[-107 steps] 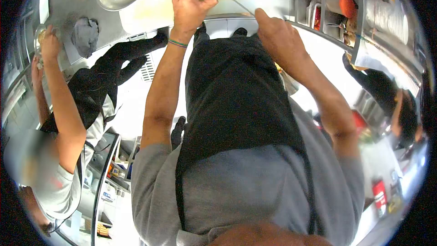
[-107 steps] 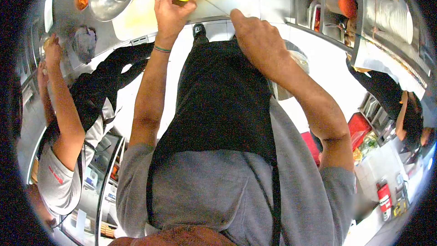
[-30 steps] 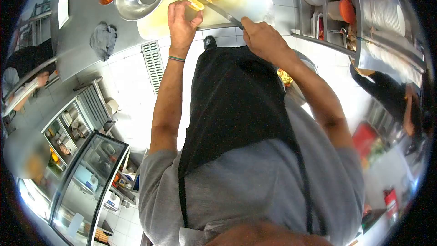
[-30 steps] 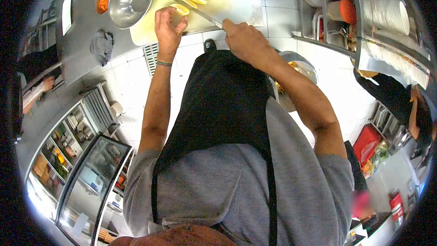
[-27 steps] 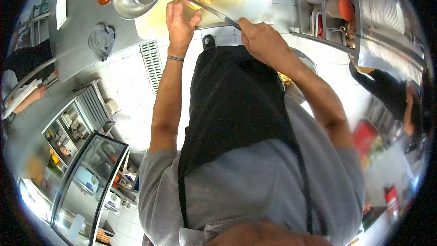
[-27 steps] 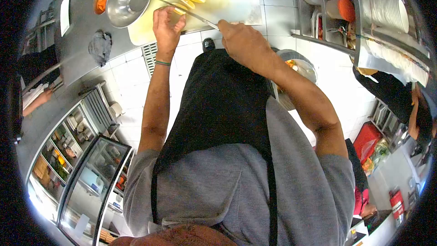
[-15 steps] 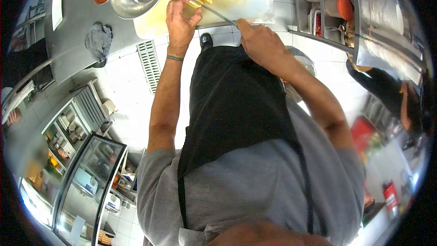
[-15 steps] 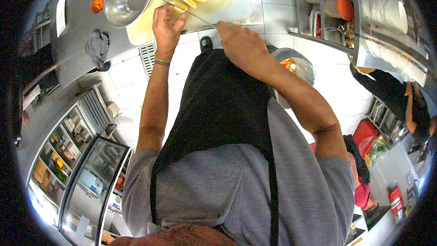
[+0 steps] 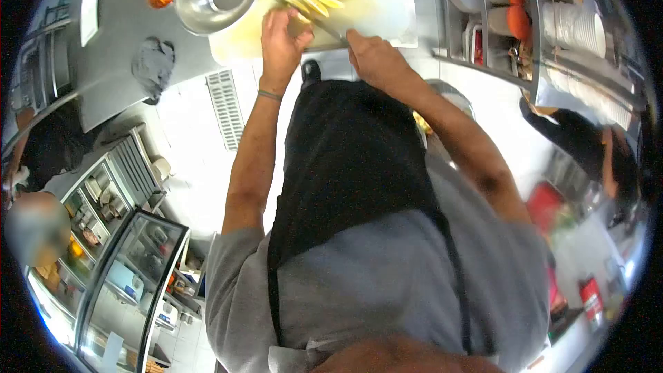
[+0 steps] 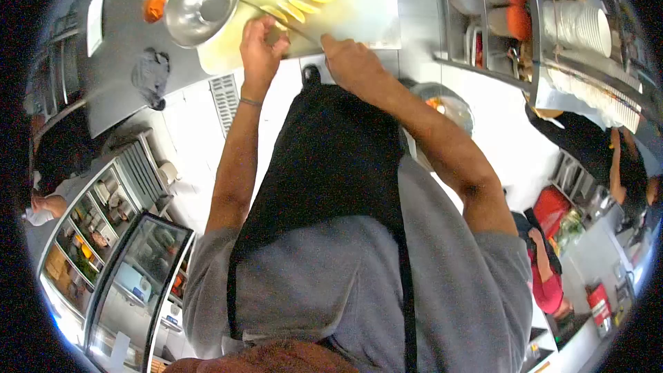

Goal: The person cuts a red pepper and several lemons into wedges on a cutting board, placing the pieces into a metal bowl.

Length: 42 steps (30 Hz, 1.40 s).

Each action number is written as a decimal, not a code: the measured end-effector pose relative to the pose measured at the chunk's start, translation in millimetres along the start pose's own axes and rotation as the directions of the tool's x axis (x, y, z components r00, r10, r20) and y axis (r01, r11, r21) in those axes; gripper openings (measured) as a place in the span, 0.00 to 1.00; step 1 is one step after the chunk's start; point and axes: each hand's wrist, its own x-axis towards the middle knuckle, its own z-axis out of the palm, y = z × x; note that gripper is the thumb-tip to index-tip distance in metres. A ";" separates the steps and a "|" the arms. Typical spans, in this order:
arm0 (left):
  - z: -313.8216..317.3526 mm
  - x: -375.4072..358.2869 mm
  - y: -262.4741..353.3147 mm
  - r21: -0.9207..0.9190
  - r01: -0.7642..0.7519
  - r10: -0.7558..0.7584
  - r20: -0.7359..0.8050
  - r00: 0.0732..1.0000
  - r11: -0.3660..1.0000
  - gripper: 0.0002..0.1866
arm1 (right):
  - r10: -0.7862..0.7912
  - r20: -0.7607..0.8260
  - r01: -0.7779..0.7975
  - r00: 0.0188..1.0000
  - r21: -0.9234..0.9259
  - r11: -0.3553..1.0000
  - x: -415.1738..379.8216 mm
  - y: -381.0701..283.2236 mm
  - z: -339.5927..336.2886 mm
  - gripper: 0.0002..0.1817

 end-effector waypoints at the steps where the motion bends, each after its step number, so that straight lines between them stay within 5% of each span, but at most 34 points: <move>1: -1.7 0.1 -1.5 0.004 -0.017 0.017 0.007 1.000 1.000 0.19 | 0.001 0.002 -0.001 1.000 0.023 1.000 7.6 -3.5 -3.2 0.10; 5: 5.8 2.6 21.8 0.042 0.020 -0.013 -0.152 0.988 0.999 0.40 | 0.009 -0.076 0.002 0.997 0.141 0.990 -44.6 -9.2 -47.5 0.11; 7: 22.8 15.6 27.8 0.184 0.021 -0.029 0.040 0.999 0.983 0.55 | 0.080 -0.127 -0.057 0.989 0.177 0.983 -67.5 -8.7 -71.8 0.10; 11: 64.6 55.1 57.4 0.402 -0.007 -0.017 0.056 0.998 0.916 0.42 | 0.166 -0.249 -0.094 0.954 0.280 0.956 -89.4 14.4 -83.1 0.09; 13: 68.2 60.8 51.6 0.425 0.027 -0.055 0.053 0.997 0.905 0.27 | 0.251 -0.280 -0.159 0.927 0.312 0.937 -95.0 23.6 -77.8 0.09; 18: 52.9 59.0 10.6 0.362 0.030 -0.017 -0.038 0.999 0.932 0.09 | 0.116 -0.172 -0.075 0.978 0.227 0.971 -135.8 62.5 -50.5 0.14; 19: 44.9 58.2 10.3 0.283 0.051 -0.034 -0.062 0.997 0.958 0.08 | 0.019 -0.146 0.014 0.989 0.223 0.975 -146.3 83.6 -31.7 0.16; 21: 36.9 57.2 15.0 0.116 0.084 -0.071 -0.116 0.991 0.990 0.06 | 0.051 0.021 -0.055 0.998 0.399 0.915 -132.0 84.1 -32.2 0.18; 23: 32.9 48.3 28.9 -0.075 0.149 -0.160 -0.184 0.970 0.986 0.08 | 0.238 0.357 -0.422 0.903 0.636 0.646 -107.7 67.6 -33.9 0.20; 24: 28.2 45.0 40.0 -0.159 0.157 -0.191 -0.224 0.956 0.975 0.08 | 0.236 0.383 -0.448 0.893 0.716 0.536 -95.9 58.1 -30.9 0.19; 25: 22.8 47.1 48.2 -0.245 0.157 -0.220 -0.256 0.941 0.957 0.09 | 0.226 0.350 -0.415 0.909 0.710 0.570 -87.6 47.7 -32.4 0.19; 26: 10.4 54.7 49.5 -0.246 0.003 -0.098 -0.379 0.920 0.969 0.07 | 0.224 0.309 -0.381 0.924 0.706 0.597 -80.8 29.8 -43.1 0.18; 28: -38.3 80.8 37.4 -0.062 -0.072 0.039 -0.429 0.902 0.995 0.07 | 0.228 0.256 -0.343 0.939 0.680 0.648 -80.7 21.7 -51.1 0.17; 29: -64.6 99.2 53.7 -0.075 0.096 -0.120 -0.476 0.871 0.993 0.07 | 0.220 0.245 -0.329 0.944 0.656 0.680 -82.4 22.7 -53.2 0.16; 32: -99.6 124.8 -24.3 0.257 0.072 -0.001 -0.265 0.964 0.964 0.10 | 0.202 0.245 -0.313 0.948 0.614 0.725 -95.5 33.1 -51.4 0.16; 34: -104.7 132.1 15.2 0.469 -0.095 0.238 -0.256 0.937 0.878 0.11 | 0.227 0.247 -0.334 0.942 0.617 0.713 -105.5 49.5 -47.4 0.16; 36: -81.3 131.3 22.6 0.316 -0.199 0.213 -0.011 0.977 0.928 0.14 | 0.290 0.262 -0.391 0.921 0.634 0.667 -124.3 61.3 -39.2 0.14; 38: -25.9 119.4 41.1 -0.003 -0.051 0.050 0.219 0.974 0.999 0.13 | 0.335 0.339 -0.473 0.879 0.712 0.519 -132.8 60.6 -42.7 0.13; 40: 29.9 123.5 22.6 0.177 -0.217 0.130 0.406 0.905 0.960 0.14 | 0.295 0.400 -0.494 0.868 0.753 0.433 -125.5 60.5 -38.2 0.11; 42: 55.1 124.5 20.8 0.383 -0.195 0.041 0.375 0.926 0.903 0.15 | 0.196 0.428 -0.470 0.882 0.778 0.417 -98.2 71.5 -31.1 0.10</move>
